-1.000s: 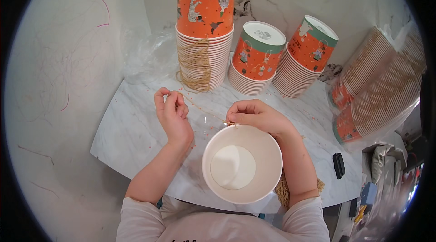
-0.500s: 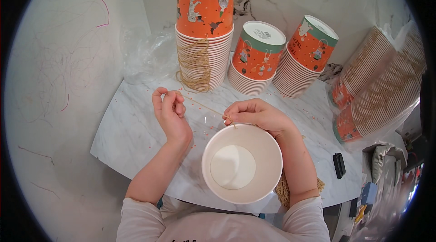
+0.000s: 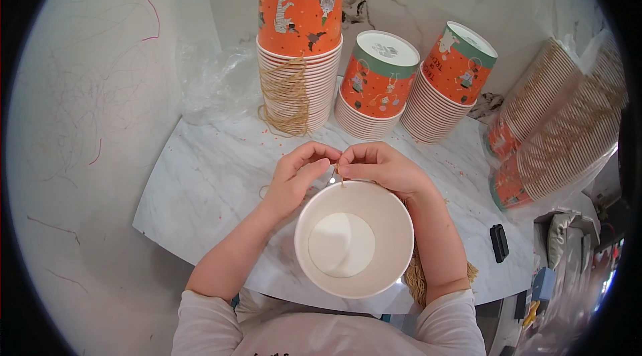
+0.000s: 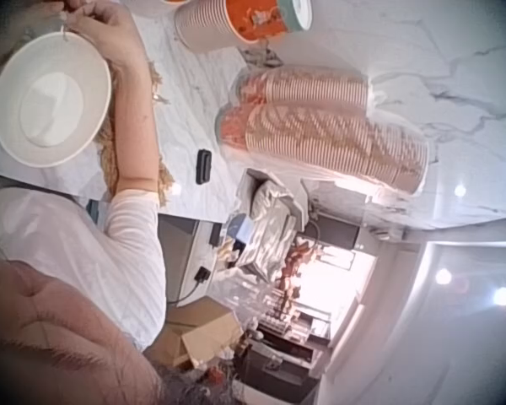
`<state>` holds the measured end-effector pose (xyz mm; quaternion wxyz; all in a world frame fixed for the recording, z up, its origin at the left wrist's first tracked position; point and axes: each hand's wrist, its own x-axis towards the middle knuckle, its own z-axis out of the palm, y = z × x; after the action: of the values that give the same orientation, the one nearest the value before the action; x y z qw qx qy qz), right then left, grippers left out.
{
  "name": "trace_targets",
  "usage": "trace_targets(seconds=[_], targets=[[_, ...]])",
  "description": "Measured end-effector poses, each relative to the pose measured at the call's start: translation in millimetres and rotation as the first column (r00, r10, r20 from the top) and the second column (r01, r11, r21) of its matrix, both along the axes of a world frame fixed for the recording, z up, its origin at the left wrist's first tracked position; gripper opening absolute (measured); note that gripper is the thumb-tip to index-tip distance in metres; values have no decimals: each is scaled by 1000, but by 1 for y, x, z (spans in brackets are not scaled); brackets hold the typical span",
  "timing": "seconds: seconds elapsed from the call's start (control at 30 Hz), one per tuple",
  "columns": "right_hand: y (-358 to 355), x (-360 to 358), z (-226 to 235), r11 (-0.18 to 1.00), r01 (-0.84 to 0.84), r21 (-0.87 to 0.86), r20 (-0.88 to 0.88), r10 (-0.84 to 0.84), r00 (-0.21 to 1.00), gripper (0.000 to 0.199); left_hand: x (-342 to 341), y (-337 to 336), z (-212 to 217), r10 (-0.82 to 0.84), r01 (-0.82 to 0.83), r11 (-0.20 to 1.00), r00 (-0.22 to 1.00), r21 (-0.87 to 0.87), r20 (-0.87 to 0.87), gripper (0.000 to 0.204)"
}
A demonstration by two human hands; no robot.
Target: Attaching cord handles to decorative paper buckets by threading the ends through pre-punched holes.
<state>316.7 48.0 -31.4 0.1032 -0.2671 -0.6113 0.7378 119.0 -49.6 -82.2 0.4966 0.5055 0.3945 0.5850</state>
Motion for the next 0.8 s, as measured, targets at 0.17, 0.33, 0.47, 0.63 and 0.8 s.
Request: trace_targets(seconds=[0.17, 0.33, 0.47, 0.63, 0.8], targets=[[-2, -1, -2, 1000, 30, 9, -63, -30, 998, 8, 5, 1, 4, -29, 29, 999, 1000, -39, 8, 28], [-3, -2, -1, 998, 64, 12, -76, -63, 995, 11, 10, 0, 1, -69, 83, 982, 994, -169, 88, 19], [-3, -1, 2, 998, 71, -2, -37, -71, 997, 11, -1, 3, -6, -28, 25, 992, 999, -121, -18, 12], [-4, -3, -1, 999, 46, 30, -21, -45, 999, 10, -2, 3, -6, 11, -10, 999, 1000, -36, 24, 9], [-2, -8, -5, 996, 70, -49, -37, -72, 997, 17, 1, 4, -7, 44, -43, 999, 997, -17, 66, 9]])
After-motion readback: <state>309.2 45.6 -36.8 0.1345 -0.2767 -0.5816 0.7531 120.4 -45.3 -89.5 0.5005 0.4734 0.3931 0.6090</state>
